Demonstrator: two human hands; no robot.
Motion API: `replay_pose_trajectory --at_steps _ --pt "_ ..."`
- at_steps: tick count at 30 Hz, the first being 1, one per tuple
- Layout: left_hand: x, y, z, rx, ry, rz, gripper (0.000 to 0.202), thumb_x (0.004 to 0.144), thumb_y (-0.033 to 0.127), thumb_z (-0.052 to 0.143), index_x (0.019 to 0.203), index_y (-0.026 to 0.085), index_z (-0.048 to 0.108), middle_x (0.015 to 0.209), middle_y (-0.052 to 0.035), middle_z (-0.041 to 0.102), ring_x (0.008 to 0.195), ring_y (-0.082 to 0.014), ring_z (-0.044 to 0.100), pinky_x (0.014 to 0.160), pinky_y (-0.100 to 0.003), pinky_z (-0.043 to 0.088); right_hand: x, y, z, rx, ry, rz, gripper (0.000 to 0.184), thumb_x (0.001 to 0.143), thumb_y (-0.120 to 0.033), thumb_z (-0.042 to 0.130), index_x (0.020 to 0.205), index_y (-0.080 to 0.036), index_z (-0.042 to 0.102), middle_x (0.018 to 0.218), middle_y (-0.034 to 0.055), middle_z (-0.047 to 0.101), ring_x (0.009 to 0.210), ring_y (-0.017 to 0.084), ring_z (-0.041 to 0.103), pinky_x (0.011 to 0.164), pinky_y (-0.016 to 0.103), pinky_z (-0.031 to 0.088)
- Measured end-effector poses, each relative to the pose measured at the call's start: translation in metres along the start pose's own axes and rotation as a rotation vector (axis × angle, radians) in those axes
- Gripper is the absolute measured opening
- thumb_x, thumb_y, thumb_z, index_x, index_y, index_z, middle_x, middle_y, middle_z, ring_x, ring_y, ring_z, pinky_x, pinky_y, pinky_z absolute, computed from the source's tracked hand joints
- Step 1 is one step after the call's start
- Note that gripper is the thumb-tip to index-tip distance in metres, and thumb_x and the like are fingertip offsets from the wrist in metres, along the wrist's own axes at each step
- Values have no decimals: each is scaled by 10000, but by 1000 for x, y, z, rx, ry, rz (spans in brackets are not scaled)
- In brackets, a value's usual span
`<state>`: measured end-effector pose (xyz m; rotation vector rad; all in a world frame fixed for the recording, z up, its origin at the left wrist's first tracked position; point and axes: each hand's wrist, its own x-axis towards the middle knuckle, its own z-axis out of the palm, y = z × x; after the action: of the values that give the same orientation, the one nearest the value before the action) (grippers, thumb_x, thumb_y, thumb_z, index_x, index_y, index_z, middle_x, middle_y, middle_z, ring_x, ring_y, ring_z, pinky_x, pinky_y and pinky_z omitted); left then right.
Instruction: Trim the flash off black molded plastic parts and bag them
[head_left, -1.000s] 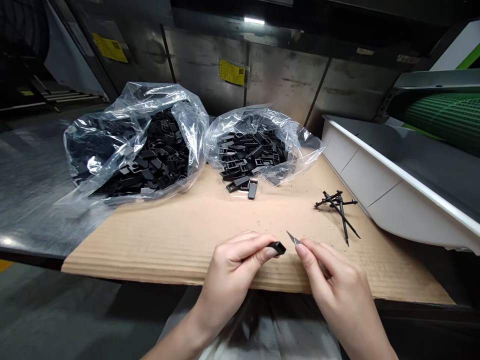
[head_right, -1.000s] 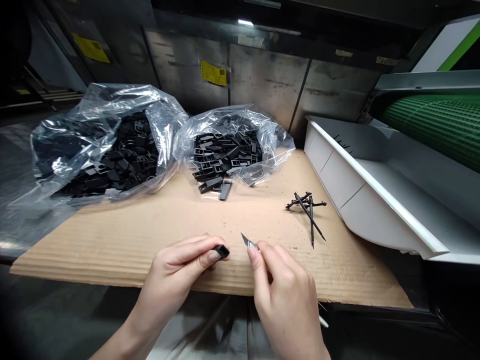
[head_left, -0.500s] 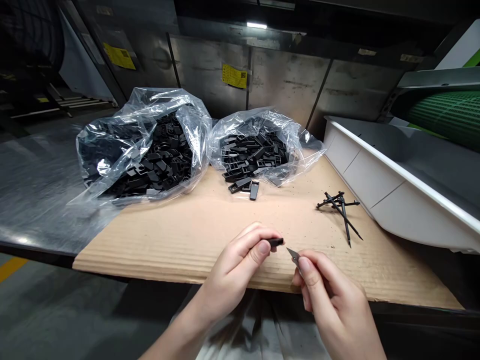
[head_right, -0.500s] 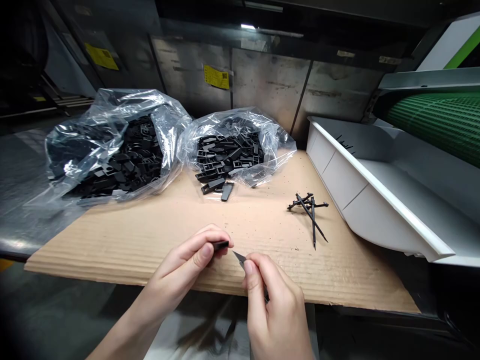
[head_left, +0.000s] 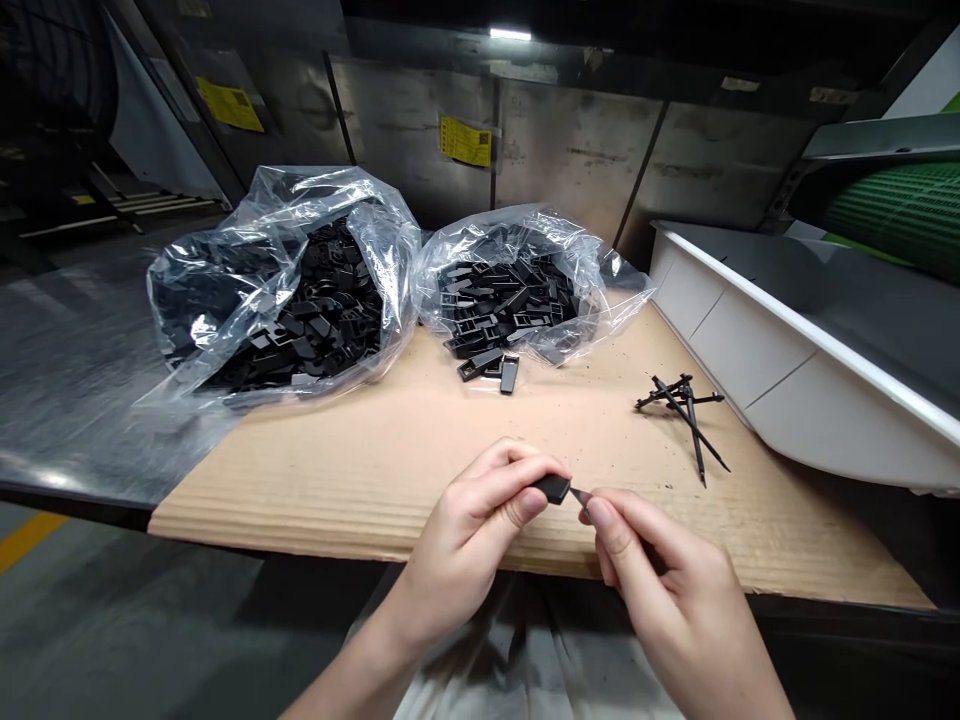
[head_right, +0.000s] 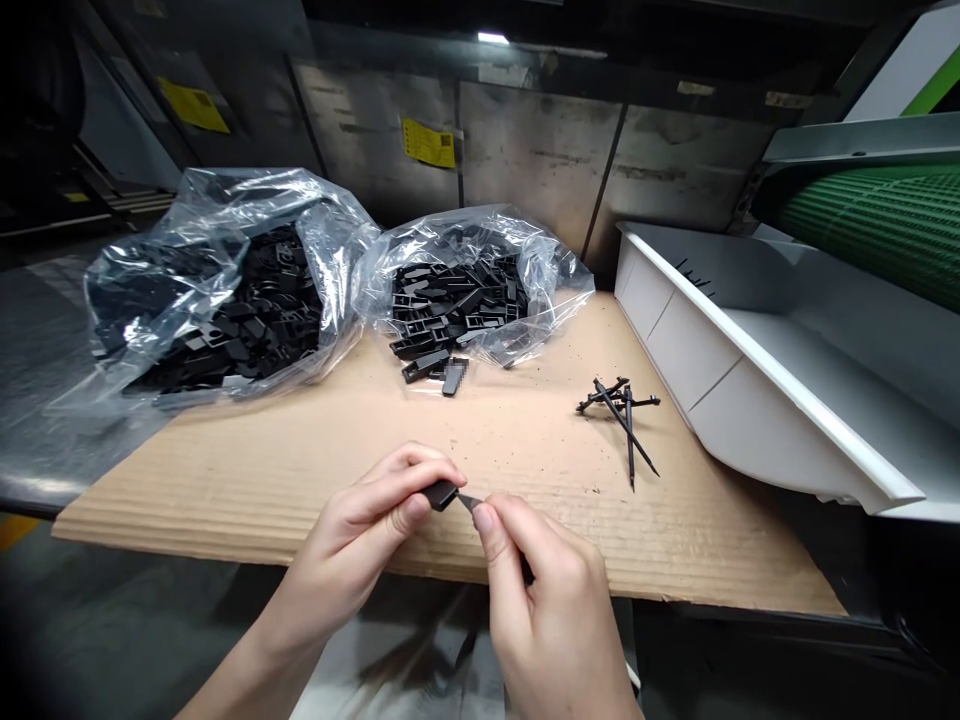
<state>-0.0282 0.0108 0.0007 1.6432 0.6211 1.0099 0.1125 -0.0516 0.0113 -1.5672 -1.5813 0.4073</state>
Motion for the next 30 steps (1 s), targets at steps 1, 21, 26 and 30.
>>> replay_pose_trajectory --at_steps 1,21,26,30 --pt "0 0 0 12 2 7 198 883 181 447 961 214 626 913 -23 539 904 -155 499 820 -198 361 0 0 0 14 -8 13 246 868 -270 402 657 -210 515 497 -43 415 419 83 422 394 164 341" --pt "-1 -4 1 109 24 94 212 880 126 442 993 195 607 933 -26 528 918 -140 493 818 -194 371 -2 -5 1 280 -201 280 335 869 -385 388 605 -182 430 514 -55 371 459 57 348 435 173 279" --pt "-2 -8 4 232 54 186 229 860 89 456 1012 193 593 956 -43 537 936 -165 489 817 -236 380 0 -2 -2 956 -549 696 293 878 -407 373 724 -175 462 403 -71 466 243 7 310 259 94 244" --pt "-2 -10 7 316 86 277 258 843 63 465 1024 197 590 947 -49 545 902 -173 490 796 -261 384 -3 1 -4 1484 -670 859 237 866 -368 413 742 -175 473 405 -33 550 238 23 407 241 78 332"
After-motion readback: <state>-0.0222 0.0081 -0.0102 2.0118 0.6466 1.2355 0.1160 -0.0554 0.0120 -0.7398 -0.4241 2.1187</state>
